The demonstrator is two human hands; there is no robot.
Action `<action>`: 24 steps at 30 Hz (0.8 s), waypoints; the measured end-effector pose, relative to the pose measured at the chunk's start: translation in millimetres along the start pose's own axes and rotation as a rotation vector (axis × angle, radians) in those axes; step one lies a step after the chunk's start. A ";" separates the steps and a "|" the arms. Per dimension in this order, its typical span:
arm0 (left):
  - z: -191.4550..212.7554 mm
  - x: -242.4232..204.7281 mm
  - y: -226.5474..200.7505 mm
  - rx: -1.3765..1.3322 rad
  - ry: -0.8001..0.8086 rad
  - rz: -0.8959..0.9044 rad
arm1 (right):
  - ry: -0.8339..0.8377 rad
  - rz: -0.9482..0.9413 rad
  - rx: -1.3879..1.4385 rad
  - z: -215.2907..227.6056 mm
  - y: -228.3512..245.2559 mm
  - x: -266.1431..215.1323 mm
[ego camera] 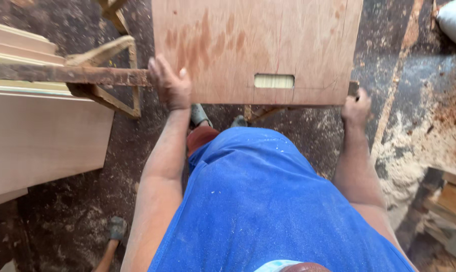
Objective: The person marks rectangular cutout outlines on light-colored wooden boards using a marker and a brown template, moving each board from a stack to a wooden trestle with the help of another person.
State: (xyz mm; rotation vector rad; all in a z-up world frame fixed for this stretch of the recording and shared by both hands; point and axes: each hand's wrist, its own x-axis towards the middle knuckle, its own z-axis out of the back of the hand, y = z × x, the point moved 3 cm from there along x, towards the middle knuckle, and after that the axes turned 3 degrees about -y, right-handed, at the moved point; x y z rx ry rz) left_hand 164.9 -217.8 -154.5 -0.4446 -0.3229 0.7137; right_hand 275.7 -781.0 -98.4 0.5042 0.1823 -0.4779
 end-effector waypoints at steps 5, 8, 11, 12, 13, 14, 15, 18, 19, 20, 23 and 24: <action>33.1 40.9 48.2 -0.358 0.364 0.266 | -0.096 0.282 0.067 -33.2 -38.1 15.9; 46.9 19.9 46.3 -0.879 0.682 0.629 | 0.134 -0.175 0.396 -39.0 -41.3 25.5; 31.0 -16.8 55.8 -1.373 0.689 0.601 | 0.161 -0.250 0.579 -17.9 -38.6 27.7; 26.9 -15.2 65.3 -1.053 0.476 0.150 | 0.109 -0.332 0.724 -18.7 -36.2 26.2; 23.3 -14.8 70.7 -0.699 0.249 -0.266 | 0.060 -0.417 0.870 -22.5 -35.3 20.2; 27.2 -14.3 72.6 -0.317 0.010 -0.648 | -0.012 -0.467 0.903 -26.2 -36.2 10.6; 26.6 -9.9 87.5 -0.548 0.094 -0.437 | -0.084 -0.512 0.929 -26.7 -37.4 1.1; 37.8 3.6 119.0 -1.146 0.281 0.206 | -0.064 -0.568 0.908 -49.6 -22.1 -24.1; 58.1 2.5 127.4 -1.294 0.286 0.413 | -0.054 -0.612 0.833 -54.6 -21.5 -35.3; 76.4 1.3 131.8 -1.439 0.287 0.623 | -0.066 -0.620 0.773 -55.0 -17.8 -39.9; 110.4 -2.5 140.1 -1.623 0.142 0.781 | -0.080 -0.626 0.666 -60.1 -7.7 -59.1; 109.1 2.3 145.9 -1.698 0.134 0.823 | -0.070 -0.607 0.693 -56.8 -3.8 -60.0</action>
